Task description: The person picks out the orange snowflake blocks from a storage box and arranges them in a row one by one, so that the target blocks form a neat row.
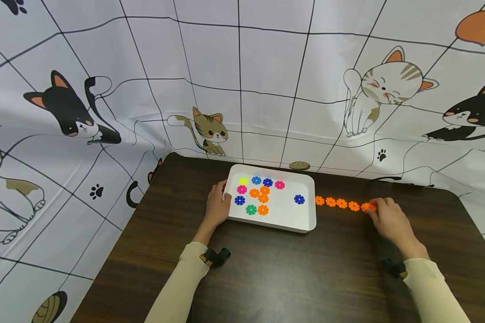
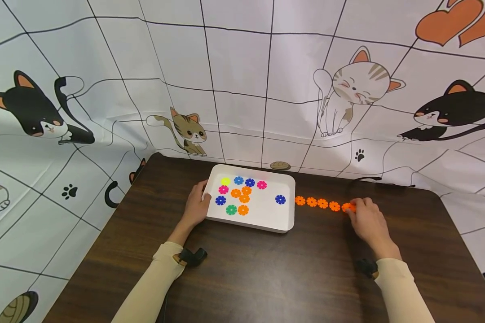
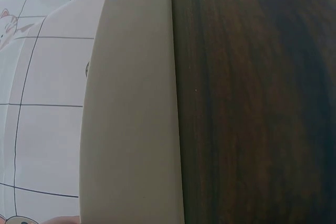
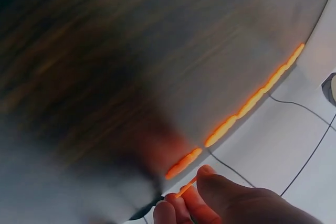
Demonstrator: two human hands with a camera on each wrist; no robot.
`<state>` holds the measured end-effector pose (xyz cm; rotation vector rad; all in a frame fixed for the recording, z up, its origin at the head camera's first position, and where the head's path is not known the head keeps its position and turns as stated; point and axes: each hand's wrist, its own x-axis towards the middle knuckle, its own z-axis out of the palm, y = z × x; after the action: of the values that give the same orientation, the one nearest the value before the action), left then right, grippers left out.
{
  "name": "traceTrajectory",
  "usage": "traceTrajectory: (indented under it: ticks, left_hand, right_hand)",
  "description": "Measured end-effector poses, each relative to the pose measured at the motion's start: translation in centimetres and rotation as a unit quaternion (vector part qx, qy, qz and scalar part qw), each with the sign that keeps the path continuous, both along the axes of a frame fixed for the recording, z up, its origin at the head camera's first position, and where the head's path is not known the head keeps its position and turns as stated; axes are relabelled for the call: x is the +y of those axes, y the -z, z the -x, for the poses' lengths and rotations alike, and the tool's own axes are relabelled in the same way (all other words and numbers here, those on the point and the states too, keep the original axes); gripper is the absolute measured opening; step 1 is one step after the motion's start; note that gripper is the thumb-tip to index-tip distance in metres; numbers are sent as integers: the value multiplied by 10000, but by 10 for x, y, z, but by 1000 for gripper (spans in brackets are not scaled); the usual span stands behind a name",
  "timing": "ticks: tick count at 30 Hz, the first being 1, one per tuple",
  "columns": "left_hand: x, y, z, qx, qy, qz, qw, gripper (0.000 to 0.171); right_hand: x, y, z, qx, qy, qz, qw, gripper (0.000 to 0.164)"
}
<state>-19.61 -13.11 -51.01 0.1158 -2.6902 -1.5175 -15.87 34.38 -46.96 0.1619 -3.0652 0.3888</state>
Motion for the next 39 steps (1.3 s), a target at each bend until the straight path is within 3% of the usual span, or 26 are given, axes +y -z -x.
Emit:
traceTrajectory:
  ticks: [17, 29, 39]
  left_hand:
    - [0, 3, 0, -75, 0, 21, 10000, 50]
    - [0, 1, 1, -30, 17, 36, 10000, 50]
    - [0, 1, 1, -42, 19, 9, 10000, 50]
  right_hand:
    - [24, 8, 0, -146, 496, -103, 9986, 38]
    - [25, 10, -5, -58, 392, -45, 9992, 36]
    - [16, 9, -4, 491, 280, 59, 9984, 37]
